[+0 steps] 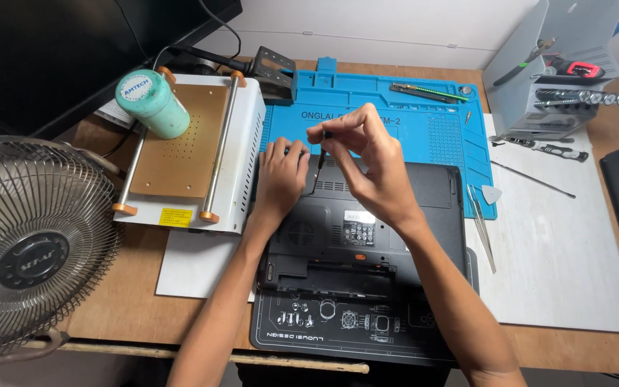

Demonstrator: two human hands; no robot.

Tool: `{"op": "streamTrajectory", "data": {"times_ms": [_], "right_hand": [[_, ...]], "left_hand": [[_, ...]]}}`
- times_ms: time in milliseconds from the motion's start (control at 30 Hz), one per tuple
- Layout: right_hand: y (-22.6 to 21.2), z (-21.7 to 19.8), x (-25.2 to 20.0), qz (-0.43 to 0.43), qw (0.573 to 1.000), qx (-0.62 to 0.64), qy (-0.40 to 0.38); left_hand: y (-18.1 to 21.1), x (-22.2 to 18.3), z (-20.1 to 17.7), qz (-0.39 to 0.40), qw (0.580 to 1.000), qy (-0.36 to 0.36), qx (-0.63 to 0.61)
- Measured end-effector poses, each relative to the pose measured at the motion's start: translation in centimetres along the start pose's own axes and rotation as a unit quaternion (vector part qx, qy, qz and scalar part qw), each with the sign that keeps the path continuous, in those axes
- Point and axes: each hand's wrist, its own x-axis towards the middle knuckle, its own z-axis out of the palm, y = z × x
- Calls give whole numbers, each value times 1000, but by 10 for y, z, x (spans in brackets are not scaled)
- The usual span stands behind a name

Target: Removing screws from the back cover of a laptop and prying the case open for repair.

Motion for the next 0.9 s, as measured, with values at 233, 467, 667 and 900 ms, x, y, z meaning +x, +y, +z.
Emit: {"op": "streamTrajectory", "data": {"times_ms": [233,467,667,900], "right_hand": [[16,-10,-4,-12,1000,-26,-4],[13,-9,-3,3,1000,13,-18],[4,-8,-2,15,999,30,-34],[2,-9,-1,31,998,42,-40]], "left_hand": [[24,-37,-44,13,993,-44,-110],[29,-48,-58,24,978,-56,-201],[21,-49,-48,34,980,-54,-187],[21,-49,-47,26,983,-62,-171]]}}
